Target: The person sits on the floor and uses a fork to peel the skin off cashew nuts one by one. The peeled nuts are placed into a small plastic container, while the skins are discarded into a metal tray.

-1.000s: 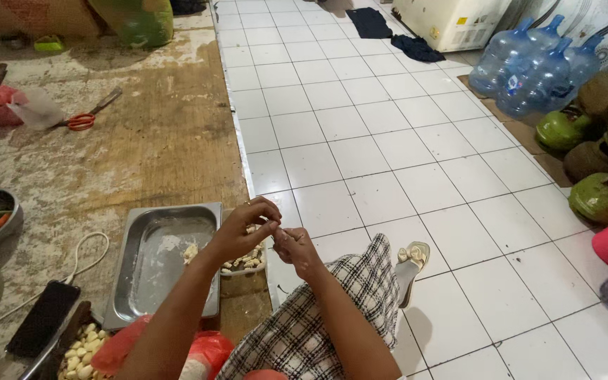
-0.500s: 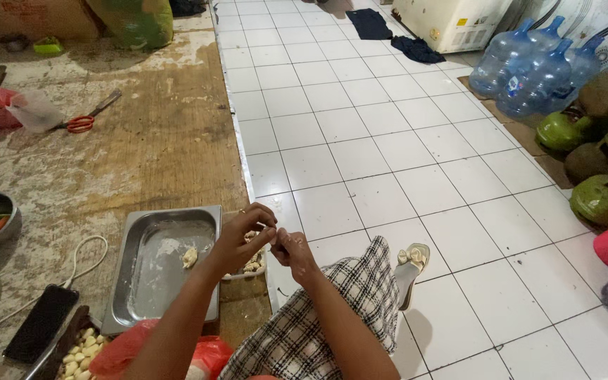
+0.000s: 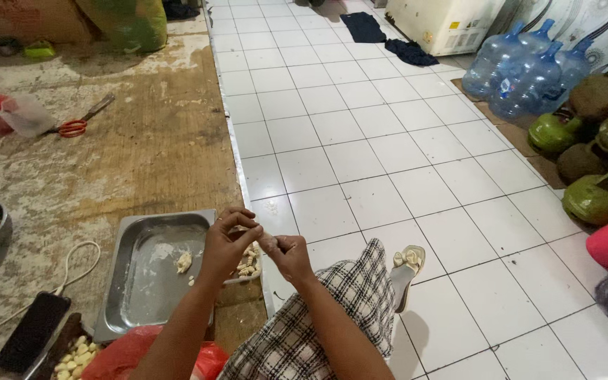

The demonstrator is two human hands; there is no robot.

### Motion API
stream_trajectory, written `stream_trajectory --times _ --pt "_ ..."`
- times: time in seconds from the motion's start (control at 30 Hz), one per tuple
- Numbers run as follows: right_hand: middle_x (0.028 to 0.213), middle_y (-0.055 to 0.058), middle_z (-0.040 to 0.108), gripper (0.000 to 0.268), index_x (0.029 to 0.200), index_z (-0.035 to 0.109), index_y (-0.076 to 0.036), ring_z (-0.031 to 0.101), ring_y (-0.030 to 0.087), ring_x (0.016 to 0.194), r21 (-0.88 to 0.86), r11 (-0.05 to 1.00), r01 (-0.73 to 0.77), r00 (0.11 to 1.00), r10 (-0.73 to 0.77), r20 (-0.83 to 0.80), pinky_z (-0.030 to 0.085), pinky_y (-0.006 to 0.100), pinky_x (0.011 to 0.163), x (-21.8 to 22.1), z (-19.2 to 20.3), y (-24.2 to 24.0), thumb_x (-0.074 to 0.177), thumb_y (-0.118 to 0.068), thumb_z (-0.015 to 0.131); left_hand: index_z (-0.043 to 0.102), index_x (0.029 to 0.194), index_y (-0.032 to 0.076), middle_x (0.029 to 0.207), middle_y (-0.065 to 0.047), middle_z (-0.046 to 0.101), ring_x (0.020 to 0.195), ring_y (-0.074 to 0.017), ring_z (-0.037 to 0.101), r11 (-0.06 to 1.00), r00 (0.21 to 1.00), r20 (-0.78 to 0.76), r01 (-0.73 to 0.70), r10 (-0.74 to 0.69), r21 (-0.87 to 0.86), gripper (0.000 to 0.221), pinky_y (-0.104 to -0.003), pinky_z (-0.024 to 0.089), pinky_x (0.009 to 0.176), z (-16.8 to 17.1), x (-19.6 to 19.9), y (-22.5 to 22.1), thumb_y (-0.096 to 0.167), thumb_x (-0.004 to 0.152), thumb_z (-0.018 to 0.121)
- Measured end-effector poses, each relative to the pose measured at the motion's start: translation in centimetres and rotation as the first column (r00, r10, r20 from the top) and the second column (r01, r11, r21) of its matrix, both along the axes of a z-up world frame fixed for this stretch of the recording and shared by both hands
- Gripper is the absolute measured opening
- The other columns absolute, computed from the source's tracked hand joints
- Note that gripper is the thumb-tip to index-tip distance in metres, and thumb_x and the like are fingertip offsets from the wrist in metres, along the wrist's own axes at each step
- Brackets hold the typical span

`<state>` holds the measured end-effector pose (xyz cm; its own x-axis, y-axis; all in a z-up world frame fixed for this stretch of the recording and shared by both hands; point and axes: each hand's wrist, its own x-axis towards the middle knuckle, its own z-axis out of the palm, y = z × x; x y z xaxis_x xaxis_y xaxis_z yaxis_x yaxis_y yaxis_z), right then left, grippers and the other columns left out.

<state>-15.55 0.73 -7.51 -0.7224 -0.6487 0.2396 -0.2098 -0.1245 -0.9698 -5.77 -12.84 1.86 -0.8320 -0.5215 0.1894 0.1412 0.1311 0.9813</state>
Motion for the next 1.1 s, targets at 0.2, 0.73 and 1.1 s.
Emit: stream_trajectory --times 0.2,0.73,1.1 --pt "0.059 -0.006 0.052 0.045 0.074 0.071 0.001 0.041 0.001 0.058 -0.203 0.974 -0.097 0.981 0.127 0.143 0.032 0.024 0.050 -0.2 -0.6 0.1 0.106 -0.031 0.072 0.076 0.098 0.004 0.116 -0.005 0.066 0.099 -0.0195 0.072 0.998 0.996 0.066 0.055 -0.056 0.013 0.015 -0.033 0.065 0.083 -0.2 0.3 -0.1 0.015 0.089 0.078" --pt "0.046 -0.006 0.041 0.058 0.055 0.056 -0.011 0.030 0.004 0.043 -0.189 0.982 -0.024 0.994 0.044 0.100 0.029 0.026 0.044 0.0 -0.3 -0.3 0.104 -0.039 0.064 0.078 0.100 0.004 0.123 -0.007 0.064 0.101 -0.0216 0.075 0.984 0.988 0.154 0.020 0.008 -0.177 0.021 -0.034 0.068 0.078 1.5 0.7 0.8 0.020 0.087 0.075" --pt "0.048 -0.005 0.047 0.050 0.069 0.071 -0.007 0.047 0.001 0.049 -0.131 0.991 -0.035 0.999 0.034 -0.009 0.052 0.029 0.054 -0.7 0.0 0.3 0.101 -0.046 0.069 0.082 0.100 0.003 0.127 -0.009 0.066 0.107 -0.0219 0.071 0.995 0.995 0.078 0.070 -0.065 -0.067 0.021 -0.036 0.064 0.088 0.4 -0.1 -0.1 0.020 0.092 0.072"
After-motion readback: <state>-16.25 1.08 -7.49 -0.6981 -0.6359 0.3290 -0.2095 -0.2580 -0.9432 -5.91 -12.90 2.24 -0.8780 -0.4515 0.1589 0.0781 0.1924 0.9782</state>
